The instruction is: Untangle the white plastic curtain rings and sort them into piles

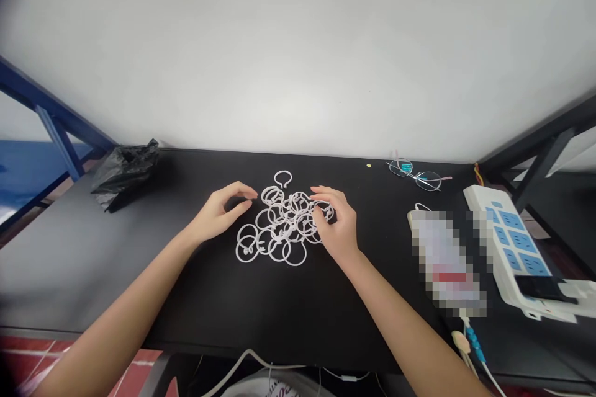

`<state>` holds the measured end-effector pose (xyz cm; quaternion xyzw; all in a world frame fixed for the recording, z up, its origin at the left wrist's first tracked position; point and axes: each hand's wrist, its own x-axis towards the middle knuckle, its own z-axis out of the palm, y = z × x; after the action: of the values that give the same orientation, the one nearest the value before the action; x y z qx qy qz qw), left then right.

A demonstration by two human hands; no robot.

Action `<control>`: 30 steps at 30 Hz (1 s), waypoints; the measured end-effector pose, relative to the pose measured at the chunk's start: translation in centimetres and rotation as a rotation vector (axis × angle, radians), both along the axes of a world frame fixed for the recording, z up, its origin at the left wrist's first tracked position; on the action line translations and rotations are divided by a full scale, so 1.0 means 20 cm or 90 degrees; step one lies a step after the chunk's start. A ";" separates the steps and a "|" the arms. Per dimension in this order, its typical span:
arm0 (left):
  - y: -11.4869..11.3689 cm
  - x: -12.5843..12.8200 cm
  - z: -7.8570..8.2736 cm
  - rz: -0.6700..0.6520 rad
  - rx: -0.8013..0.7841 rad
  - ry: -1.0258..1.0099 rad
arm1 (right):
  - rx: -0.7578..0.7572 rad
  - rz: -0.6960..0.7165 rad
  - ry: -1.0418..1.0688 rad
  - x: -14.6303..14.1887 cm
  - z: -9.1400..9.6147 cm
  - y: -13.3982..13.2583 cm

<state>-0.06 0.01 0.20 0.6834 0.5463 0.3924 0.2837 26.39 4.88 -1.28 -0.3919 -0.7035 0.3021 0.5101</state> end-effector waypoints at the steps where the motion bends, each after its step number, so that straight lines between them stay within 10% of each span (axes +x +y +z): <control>1: -0.01 0.00 0.02 -0.032 -0.007 0.008 | 0.017 -0.002 0.004 0.00 0.00 -0.01; 16: -0.03 0.00 0.05 -0.139 -0.124 0.076 | 0.069 -0.014 0.030 -0.01 0.01 -0.03; 30: -0.06 0.19 0.05 0.030 -0.164 -0.503 | 0.168 0.015 0.006 -0.02 0.04 -0.07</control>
<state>3.66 -1.14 1.20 0.4263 0.4553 0.5594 0.5459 25.92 3.51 -0.47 -0.3115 -0.7392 0.2150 0.5571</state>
